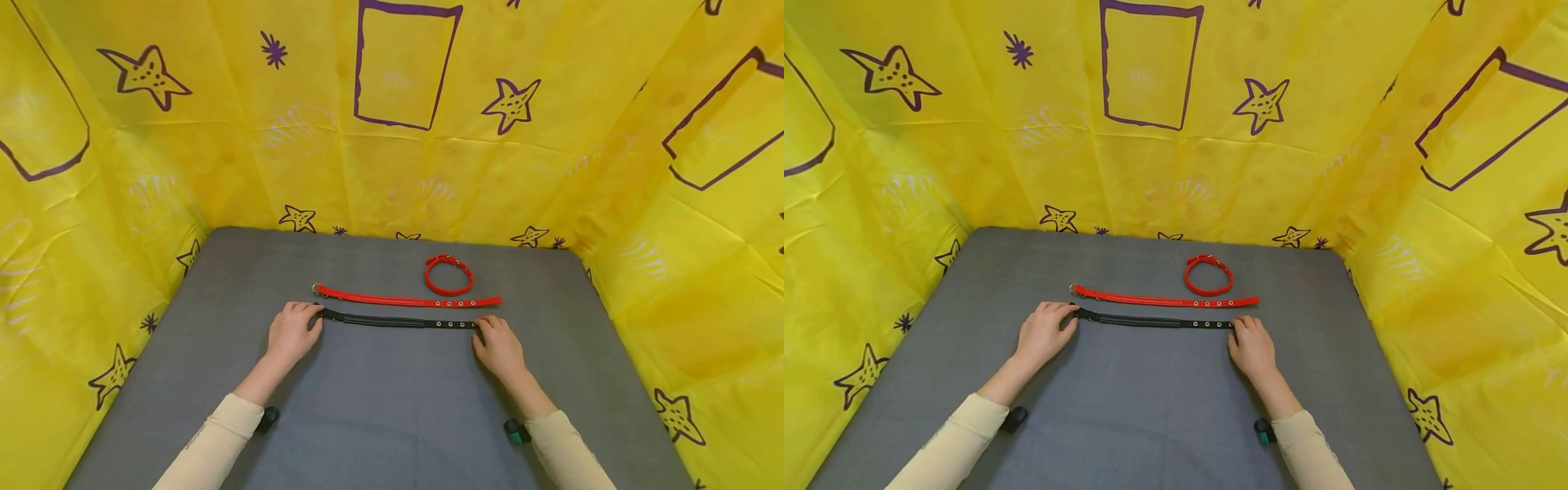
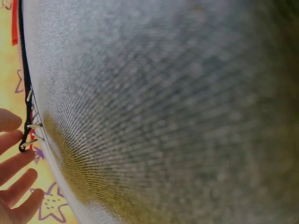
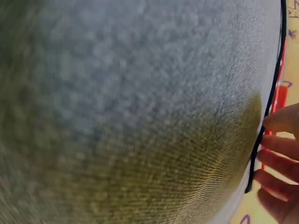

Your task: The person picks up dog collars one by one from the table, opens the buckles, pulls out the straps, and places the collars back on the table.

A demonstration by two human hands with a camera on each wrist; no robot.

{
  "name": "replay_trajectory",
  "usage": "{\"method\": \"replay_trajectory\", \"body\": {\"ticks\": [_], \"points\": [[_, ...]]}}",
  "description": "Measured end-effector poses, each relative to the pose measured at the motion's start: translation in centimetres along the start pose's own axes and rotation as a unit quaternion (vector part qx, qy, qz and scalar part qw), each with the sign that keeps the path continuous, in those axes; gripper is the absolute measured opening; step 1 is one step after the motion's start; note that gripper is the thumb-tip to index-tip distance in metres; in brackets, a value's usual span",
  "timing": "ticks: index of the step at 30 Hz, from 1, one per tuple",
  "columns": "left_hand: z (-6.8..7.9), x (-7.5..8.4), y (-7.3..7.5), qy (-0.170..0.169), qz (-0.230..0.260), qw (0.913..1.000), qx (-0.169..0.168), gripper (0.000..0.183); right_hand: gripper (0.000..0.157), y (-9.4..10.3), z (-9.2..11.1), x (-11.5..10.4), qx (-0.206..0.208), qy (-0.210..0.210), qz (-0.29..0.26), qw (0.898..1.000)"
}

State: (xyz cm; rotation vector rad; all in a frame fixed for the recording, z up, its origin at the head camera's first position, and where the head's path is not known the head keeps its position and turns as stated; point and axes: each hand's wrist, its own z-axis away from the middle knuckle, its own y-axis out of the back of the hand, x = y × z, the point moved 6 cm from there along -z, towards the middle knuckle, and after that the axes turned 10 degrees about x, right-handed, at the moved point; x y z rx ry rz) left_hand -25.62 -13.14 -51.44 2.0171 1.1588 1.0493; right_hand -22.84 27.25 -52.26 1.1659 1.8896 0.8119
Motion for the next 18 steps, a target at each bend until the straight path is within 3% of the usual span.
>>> {"method": "replay_trajectory", "body": {"ticks": [4, 12, 18], "points": [[0.18, 0.38, -0.01, -0.011, -0.011, 0.9999, -0.002, 0.026, 0.032, -0.05, 0.28, -0.02, -0.017, -0.01, 0.002, 1.0], [0.66, 0.72, -0.17, -0.019, -0.019, 0.9994, -0.021, 0.03, 0.035, -0.12, 0.56, -0.09, -0.016, -0.018, 0.006, 1.0], [1.0, 1.08, -0.26, -0.047, -0.034, 0.9975, -0.041, 0.035, 0.035, -0.15, 0.74, -0.36, -0.007, -0.013, 0.008, 1.0]]}}
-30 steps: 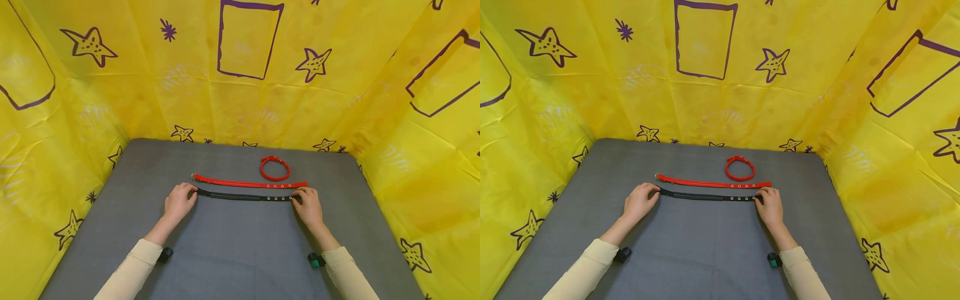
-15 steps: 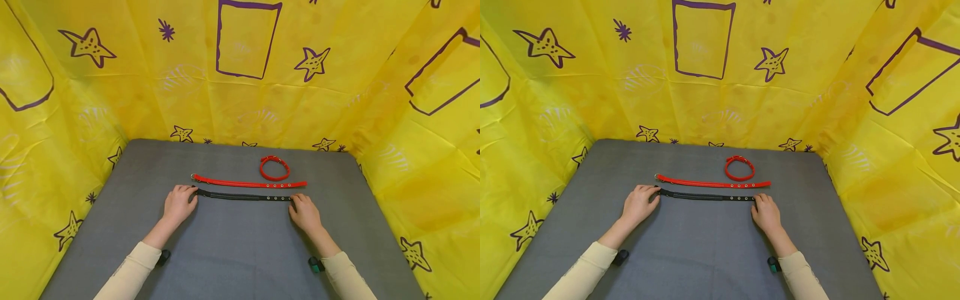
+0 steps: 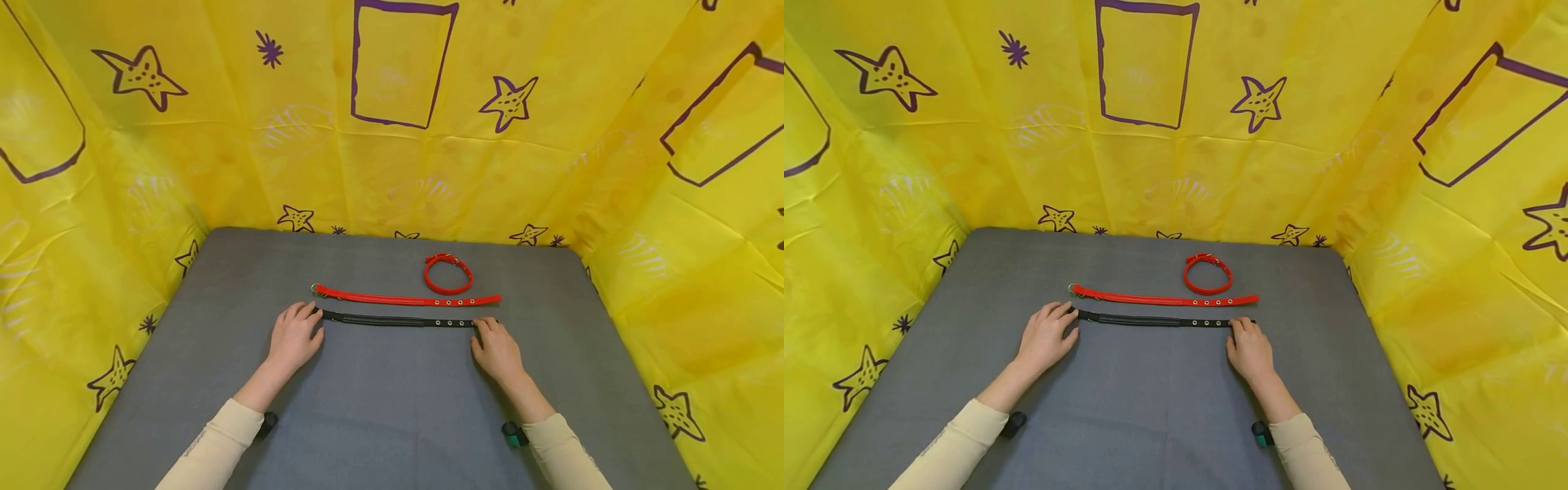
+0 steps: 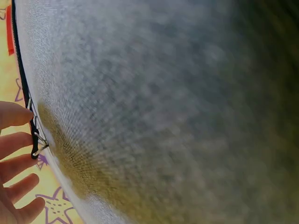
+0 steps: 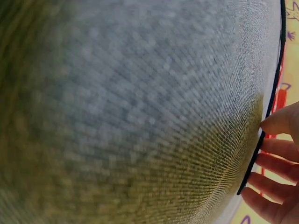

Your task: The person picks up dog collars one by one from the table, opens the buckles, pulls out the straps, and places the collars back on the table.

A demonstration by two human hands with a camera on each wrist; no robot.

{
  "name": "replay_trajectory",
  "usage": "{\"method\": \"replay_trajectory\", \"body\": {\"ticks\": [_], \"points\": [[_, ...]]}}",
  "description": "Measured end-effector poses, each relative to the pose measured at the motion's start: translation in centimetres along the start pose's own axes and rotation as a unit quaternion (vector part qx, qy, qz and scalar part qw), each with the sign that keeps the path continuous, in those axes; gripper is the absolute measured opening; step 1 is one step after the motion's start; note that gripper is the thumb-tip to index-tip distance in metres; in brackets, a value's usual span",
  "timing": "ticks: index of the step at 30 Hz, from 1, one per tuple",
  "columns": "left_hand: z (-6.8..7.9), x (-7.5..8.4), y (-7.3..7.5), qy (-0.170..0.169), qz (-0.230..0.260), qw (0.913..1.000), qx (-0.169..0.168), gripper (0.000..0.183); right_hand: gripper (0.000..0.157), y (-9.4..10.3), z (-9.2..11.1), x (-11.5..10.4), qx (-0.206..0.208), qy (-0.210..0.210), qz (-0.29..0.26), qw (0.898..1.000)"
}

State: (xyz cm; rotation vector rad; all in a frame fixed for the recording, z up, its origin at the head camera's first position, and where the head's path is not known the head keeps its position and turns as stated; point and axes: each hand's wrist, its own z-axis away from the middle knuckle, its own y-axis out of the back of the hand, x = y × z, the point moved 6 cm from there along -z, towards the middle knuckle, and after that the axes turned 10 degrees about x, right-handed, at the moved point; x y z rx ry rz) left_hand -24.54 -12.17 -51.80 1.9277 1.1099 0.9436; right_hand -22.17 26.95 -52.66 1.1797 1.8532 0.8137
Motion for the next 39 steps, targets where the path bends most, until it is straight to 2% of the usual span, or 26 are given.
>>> {"method": "replay_trajectory", "body": {"ticks": [8, 18, 25, 29, 31, 34, 37, 39], "points": [[-0.2, 0.6, -0.5, -0.028, -0.012, 0.9995, -0.007, 0.039, 0.03, 0.4, -0.1, 0.3, 0.01, 0.009, 0.01, 1.0], [-0.5, 1.5, -0.8, 0.006, 0.029, 0.9995, -0.008, 0.044, 0.03, 0.8, -0.1, 1.0, -0.007, -0.007, 0.015, 1.0], [-1.8, 3.8, -0.3, -0.003, 0.076, 0.9967, 0.029, 0.039, 0.026, 0.9, -0.7, 0.6, -0.011, -0.011, 0.003, 1.0], [-2.8, 5.6, -0.9, 0.004, 0.132, 0.9912, 0.016, 0.039, 0.026, 0.9, -1.4, 0.4, -0.003, -0.029, -0.037, 0.999], [-3.3, 6.6, -1.4, 0.016, 0.174, 0.9846, 0.003, 0.04, 0.026, 0.8, -1.8, 0.3, -0.003, -0.045, -0.07, 0.997], [-3.8, 7.8, -2.4, 0.054, 0.254, 0.9653, -0.026, 0.042, 0.029, 0.6, -2.3, 0.4, -0.009, -0.073, -0.117, 0.99], [-4.2, 8.6, -3.6, 0.107, 0.33, 0.9362, -0.06, 0.043, 0.031, 0.4, -2.6, 0.5, -0.015, -0.104, -0.156, 0.982], [-4.4, 9.0, -4.4, 0.143, 0.367, 0.9157, -0.081, 0.044, 0.033, 0.2, -2.8, 0.6, -0.024, -0.135, -0.184, 0.973]]}}
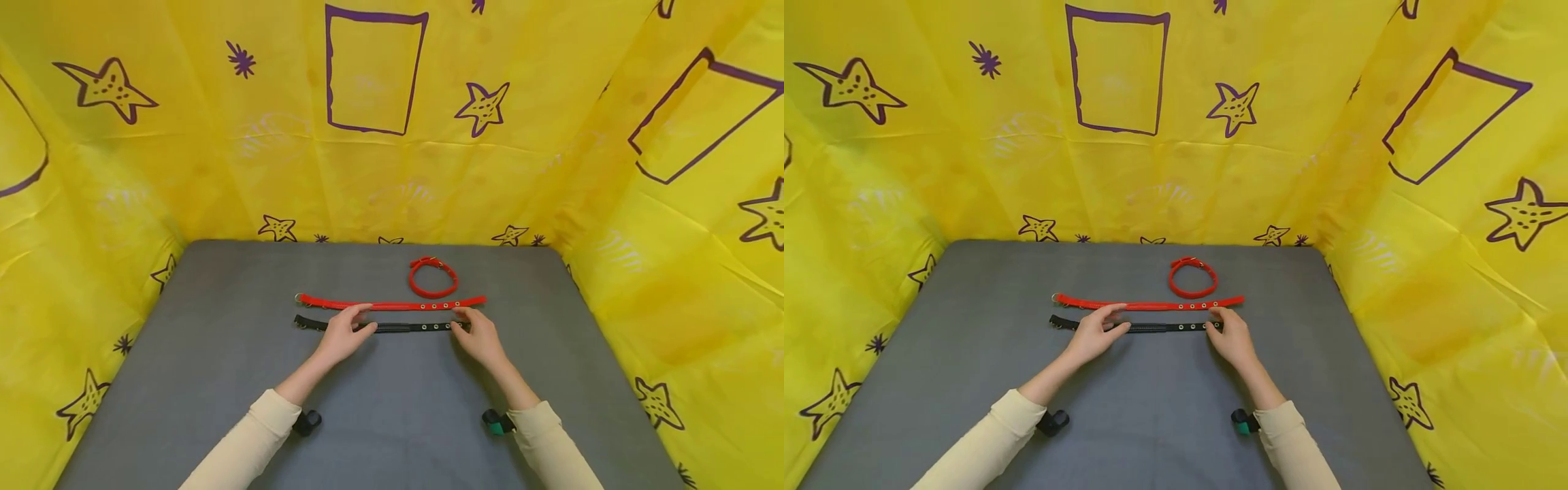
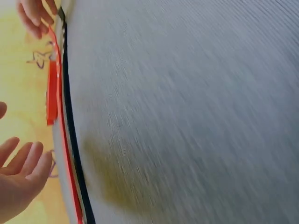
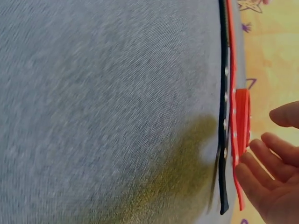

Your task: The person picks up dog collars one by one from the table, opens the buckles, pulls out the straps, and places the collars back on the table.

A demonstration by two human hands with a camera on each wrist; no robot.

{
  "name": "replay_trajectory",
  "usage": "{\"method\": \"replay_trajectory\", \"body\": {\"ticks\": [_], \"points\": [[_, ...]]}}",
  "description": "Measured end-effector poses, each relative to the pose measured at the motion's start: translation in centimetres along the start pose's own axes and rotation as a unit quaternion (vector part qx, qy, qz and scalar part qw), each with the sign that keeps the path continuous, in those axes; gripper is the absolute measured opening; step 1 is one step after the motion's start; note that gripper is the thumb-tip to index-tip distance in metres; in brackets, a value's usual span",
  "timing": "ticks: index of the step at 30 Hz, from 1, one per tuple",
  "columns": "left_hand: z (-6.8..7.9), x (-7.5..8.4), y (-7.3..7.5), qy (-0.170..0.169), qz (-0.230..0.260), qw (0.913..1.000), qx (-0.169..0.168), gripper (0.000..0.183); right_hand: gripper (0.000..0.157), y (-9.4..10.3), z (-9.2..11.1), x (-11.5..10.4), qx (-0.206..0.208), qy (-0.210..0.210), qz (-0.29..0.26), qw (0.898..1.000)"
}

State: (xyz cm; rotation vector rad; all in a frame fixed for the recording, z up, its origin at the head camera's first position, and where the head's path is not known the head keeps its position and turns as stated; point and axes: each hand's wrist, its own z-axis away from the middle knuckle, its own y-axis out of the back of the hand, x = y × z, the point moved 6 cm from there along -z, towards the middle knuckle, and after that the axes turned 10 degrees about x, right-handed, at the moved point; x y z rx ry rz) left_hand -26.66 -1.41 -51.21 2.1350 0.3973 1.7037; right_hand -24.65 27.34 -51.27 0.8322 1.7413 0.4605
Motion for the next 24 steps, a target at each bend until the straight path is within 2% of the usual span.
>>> {"method": "replay_trajectory", "body": {"ticks": [2, 4, 6, 9, 11, 14, 18, 24], "points": [[-0.3, -0.2, -0.7, 0.041, 0.03, 0.9987, -0.01, 0.046, 0.035, -0.2, -0.2, 0.1, -0.01, -0.039, -0.03, 0.999], [-0.7, -0.2, -1.2, 0.068, 0.06, 0.9958, -0.015, 0.047, 0.037, -0.4, -0.4, 0.3, -0.016, -0.073, -0.05, 0.996], [-1.1, -0.1, -1.9, 0.085, 0.085, 0.9926, -0.016, 0.048, 0.038, -0.7, -0.7, 0.5, -0.018, -0.102, -0.063, 0.993], [-2.0, 0.1, -2.9, 0.104, 0.13, 0.9858, -0.022, 0.05, 0.04, -0.9, -1.1, 0.6, -0.013, -0.123, -0.081, 0.989], [-2.6, 0.2, -3.7, 0.12, 0.16, 0.9793, -0.031, 0.052, 0.042, -1.1, -1.3, 0.5, -0.012, -0.138, -0.1, 0.985], [-3.7, 0.2, -5.1, 0.155, 0.21, 0.9638, -0.052, 0.055, 0.047, -1.5, -1.8, 0.5, -0.01, -0.162, -0.129, 0.978], [-5.0, 0.0, -6.7, 0.2, 0.253, 0.9436, -0.073, 0.059, 0.054, -2.2, -2.7, 0.8, -0.004, -0.196, -0.171, 0.966], [-6.4, 0.2, -8.4, 0.228, 0.285, 0.9272, -0.084, 0.061, 0.06, -3.1, -3.8, 1.0, 0.006, -0.239, -0.229, 0.944]]}}
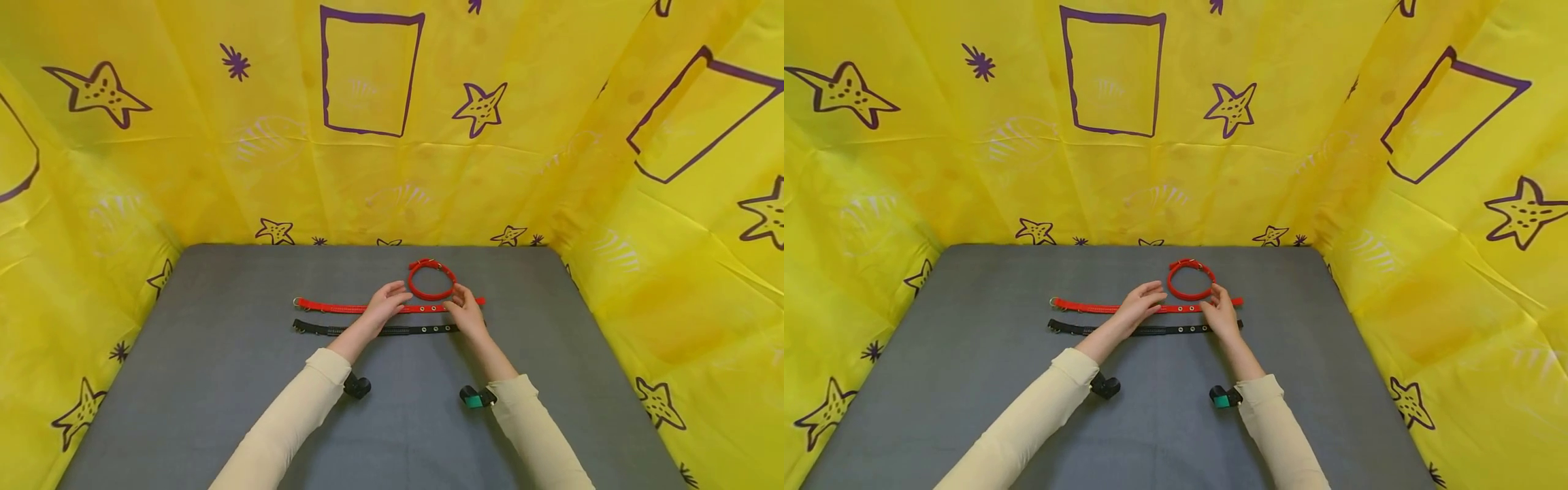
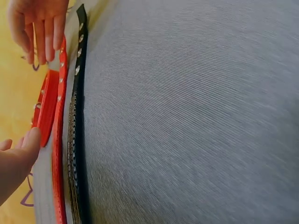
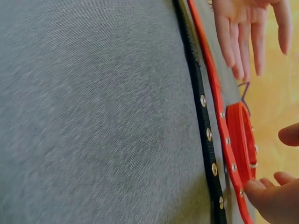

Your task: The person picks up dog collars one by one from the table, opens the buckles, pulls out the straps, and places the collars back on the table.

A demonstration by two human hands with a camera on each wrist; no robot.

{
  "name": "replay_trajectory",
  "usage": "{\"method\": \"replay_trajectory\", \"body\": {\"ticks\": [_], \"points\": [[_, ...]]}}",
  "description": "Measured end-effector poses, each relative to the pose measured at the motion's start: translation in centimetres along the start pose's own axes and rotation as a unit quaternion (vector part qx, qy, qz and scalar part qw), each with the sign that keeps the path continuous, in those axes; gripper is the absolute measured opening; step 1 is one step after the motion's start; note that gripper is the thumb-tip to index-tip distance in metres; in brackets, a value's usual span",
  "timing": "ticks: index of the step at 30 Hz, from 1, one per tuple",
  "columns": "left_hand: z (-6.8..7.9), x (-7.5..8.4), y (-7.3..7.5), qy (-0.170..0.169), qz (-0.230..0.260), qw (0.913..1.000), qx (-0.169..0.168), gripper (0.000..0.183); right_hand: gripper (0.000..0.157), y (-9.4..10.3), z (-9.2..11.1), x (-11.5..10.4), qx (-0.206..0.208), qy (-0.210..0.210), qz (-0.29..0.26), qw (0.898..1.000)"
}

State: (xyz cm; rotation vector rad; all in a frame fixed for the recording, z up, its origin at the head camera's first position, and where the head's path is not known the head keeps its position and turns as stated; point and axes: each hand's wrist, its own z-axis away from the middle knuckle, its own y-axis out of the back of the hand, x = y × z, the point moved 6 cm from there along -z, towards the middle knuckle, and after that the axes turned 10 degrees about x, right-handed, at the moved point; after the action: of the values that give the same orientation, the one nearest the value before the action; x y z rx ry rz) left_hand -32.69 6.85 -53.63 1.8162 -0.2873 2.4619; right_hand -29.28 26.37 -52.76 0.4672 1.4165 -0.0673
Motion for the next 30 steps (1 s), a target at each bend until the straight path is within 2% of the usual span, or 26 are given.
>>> {"method": "replay_trajectory", "body": {"ticks": [5, 12, 18, 23, 30], "points": [[-1.0, 0.0, -0.9, 0.015, 0.023, 0.9995, 0.013, 0.06, 0.063, -0.3, -0.7, -0.1, 0.009, -0.019, -0.015, 1.0], [-2.0, -0.2, -1.8, 0.032, 0.04, 0.9984, 0.022, 0.065, 0.071, -0.8, -1.5, -0.3, 0.023, -0.023, -0.019, 0.999], [-2.6, -0.4, -1.9, 0.044, 0.058, 0.9968, 0.033, 0.069, 0.074, -1.2, -2.3, -0.1, 0.037, -0.046, -0.032, 0.998], [-3.0, -0.5, -2.0, 0.059, 0.071, 0.9953, 0.027, 0.069, 0.073, -1.4, -2.8, 0.3, 0.033, -0.066, -0.064, 0.995], [-3.1, -0.5, -2.0, 0.07, 0.083, 0.9937, 0.027, 0.069, 0.069, -1.6, -3.0, 0.2, 0.028, -0.066, -0.08, 0.994]]}}
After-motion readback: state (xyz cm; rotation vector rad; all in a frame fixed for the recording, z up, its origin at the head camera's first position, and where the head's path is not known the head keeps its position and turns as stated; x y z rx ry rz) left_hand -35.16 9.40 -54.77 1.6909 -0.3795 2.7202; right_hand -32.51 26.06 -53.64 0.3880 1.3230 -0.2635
